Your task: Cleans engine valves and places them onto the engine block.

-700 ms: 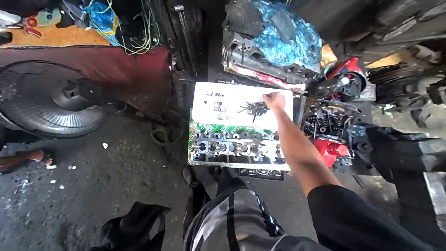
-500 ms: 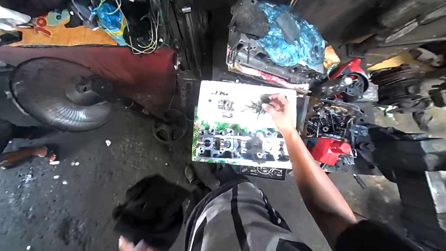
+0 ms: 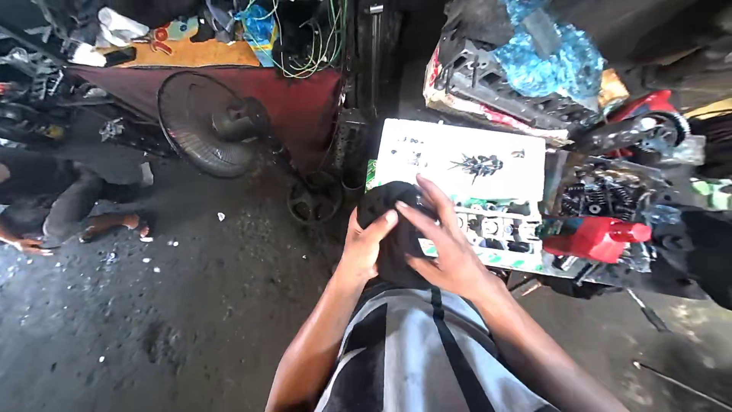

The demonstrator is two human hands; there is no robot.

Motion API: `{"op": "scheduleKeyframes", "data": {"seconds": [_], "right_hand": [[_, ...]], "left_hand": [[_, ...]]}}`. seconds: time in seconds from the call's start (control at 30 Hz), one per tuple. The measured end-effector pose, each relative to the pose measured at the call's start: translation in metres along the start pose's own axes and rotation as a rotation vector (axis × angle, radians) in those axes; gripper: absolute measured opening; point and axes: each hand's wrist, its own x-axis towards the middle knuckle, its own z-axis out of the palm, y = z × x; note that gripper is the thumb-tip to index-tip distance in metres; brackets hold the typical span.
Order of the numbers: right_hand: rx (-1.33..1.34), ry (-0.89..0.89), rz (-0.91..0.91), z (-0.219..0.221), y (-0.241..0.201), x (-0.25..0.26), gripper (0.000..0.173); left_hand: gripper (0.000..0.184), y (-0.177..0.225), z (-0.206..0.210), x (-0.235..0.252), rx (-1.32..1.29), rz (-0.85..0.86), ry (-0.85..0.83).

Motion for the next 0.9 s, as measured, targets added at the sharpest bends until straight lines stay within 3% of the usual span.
{"op": "scheduleKeyframes", "data": {"seconds": [0.07,0.17,0.27,0.37,0.43,0.53,0.63,0.73,0.83,0.9], "right_hand": [[0.286,0.034,0.119,0.017,-0.004,-0.010,0.078],[0.403,-0.048,0.270,0.035,-0.014,-0.013,0.078],[0.279,-0.108,0.263,0.051,-0.030,-0.006,0.065],[-0.010,0.082,0.055,0.067,-0.037,-0.001,0.042],[-0.061,0.112,-0.055,0.071,-0.040,0.003,0.029],[-0.057,-0.031,-0.018,0.069,-0.045,0.006,0.035],[-0.045,-0.090,0.073,0.064,-0.041,0.010,0.042],[0.058,-0.041,0.141,0.054,-0.030,0.012,0.037],[0.026,0.014,0.054,0.047,-0.026,0.011,0.034],[-0.026,0.043,-0.002,0.048,-0.028,0.011,0.033]], "left_hand": [[0.026,0.008,-0.010,0.002,0.125,0.018,0.164],[0.035,0.014,-0.031,0.003,0.105,0.069,0.265],[0.040,0.020,-0.042,-0.007,0.136,0.147,0.226],[0.041,0.014,-0.051,-0.016,0.108,0.287,0.155],[0.039,0.004,-0.055,-0.021,0.003,0.362,0.099],[0.038,-0.003,-0.056,-0.029,0.003,0.346,0.137],[0.044,0.014,-0.050,-0.035,-0.055,0.061,0.128],[0.021,0.026,-0.054,-0.044,-0.137,-0.087,-0.042],[0.040,0.026,-0.058,-0.047,-0.042,0.021,-0.123],[0.037,0.021,-0.059,-0.047,0.141,0.176,-0.121]]}}
